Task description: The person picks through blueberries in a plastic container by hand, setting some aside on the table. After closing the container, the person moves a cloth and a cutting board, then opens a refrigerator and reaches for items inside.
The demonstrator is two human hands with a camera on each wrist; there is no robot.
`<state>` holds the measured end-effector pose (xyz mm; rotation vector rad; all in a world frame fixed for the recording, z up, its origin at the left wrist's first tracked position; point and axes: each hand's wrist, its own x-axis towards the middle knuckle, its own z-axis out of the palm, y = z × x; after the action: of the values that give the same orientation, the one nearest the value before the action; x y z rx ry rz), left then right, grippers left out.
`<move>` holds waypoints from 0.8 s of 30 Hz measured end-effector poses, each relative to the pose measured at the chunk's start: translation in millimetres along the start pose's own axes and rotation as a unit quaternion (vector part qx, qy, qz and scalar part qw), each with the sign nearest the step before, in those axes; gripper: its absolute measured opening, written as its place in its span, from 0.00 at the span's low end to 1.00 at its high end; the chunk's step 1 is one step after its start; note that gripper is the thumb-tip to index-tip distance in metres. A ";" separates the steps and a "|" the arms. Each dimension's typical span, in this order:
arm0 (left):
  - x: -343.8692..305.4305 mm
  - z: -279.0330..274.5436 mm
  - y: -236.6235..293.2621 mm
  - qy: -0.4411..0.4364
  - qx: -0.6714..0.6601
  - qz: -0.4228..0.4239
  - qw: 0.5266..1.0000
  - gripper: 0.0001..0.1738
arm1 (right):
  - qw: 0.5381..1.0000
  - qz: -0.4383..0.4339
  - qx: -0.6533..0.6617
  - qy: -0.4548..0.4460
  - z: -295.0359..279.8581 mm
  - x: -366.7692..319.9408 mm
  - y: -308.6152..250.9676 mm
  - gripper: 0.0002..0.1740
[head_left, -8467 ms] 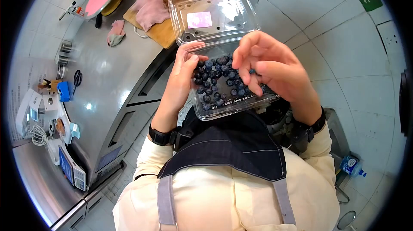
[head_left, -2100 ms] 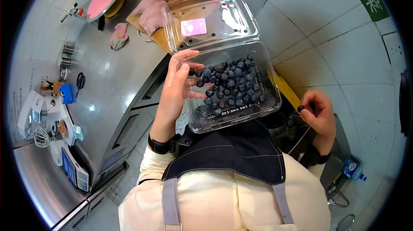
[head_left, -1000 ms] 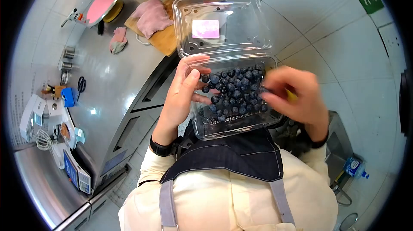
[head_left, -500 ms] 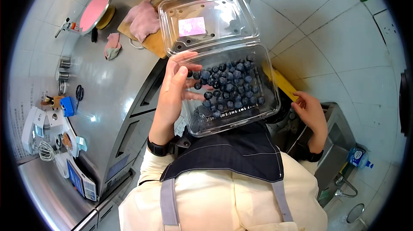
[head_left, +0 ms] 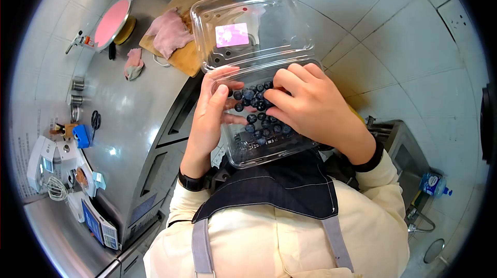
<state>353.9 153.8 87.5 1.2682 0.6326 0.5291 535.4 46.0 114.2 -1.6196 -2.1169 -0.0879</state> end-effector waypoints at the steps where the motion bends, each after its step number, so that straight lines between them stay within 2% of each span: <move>1: -0.6 0.9 0.3 0.003 -0.005 0.004 1.000 0.25 | 1.000 -0.004 -0.020 -0.007 4.1 1.2 0.4 0.13; 3: -0.5 2.9 -0.7 0.015 0.016 0.015 1.000 0.24 | 0.999 -0.016 -0.038 -0.018 6.6 4.1 0.8 0.13; 6: -1.6 4.8 2.1 0.035 0.010 0.010 0.999 0.29 | 0.999 -0.044 -0.019 0.020 2.1 4.1 3.3 0.08; 8: -3.5 -0.2 0.3 0.030 0.002 0.012 0.999 0.26 | 0.993 -0.033 0.091 0.074 -10.8 -4.6 4.5 0.06; 9: -4.4 -2.6 -0.4 0.022 -0.005 0.014 1.000 0.24 | 0.992 -0.035 0.093 0.072 -20.6 -13.6 5.6 0.06; 11: -5.3 -6.3 -0.4 0.033 -0.004 0.015 0.999 0.23 | 0.975 0.036 0.203 0.086 -42.0 -41.8 10.0 0.08; 13: -6.8 -8.1 -1.4 0.041 -0.002 0.012 0.999 0.23 | 0.956 0.138 0.233 0.108 -54.1 -77.2 16.3 0.10; 15: -5.8 -7.8 -2.1 0.062 -0.004 0.024 0.998 0.23 | 0.940 0.202 0.262 0.085 -59.6 -112.2 28.4 0.10; 16: -5.4 -7.9 -2.1 0.062 -0.005 0.023 0.998 0.23 | 0.940 0.203 0.262 0.084 -60.6 -126.3 32.0 0.10; 18: -4.8 -8.4 -0.7 0.052 -0.018 0.019 0.998 0.23 | 0.902 0.341 0.262 -0.045 -58.8 -149.3 36.3 0.11; 22: 1.3 -6.9 0.5 0.021 -0.022 0.006 1.000 0.23 | 0.866 0.419 0.256 -0.096 -29.3 -173.6 48.4 0.15; 24: 4.9 -4.6 0.8 0.010 -0.023 0.008 1.000 0.23 | 0.792 0.500 0.327 -0.130 -21.3 -175.0 49.9 0.18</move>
<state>354.2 160.5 86.8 1.2267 0.6252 0.5670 622.3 -102.7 51.7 -2.0758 -0.9492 1.1201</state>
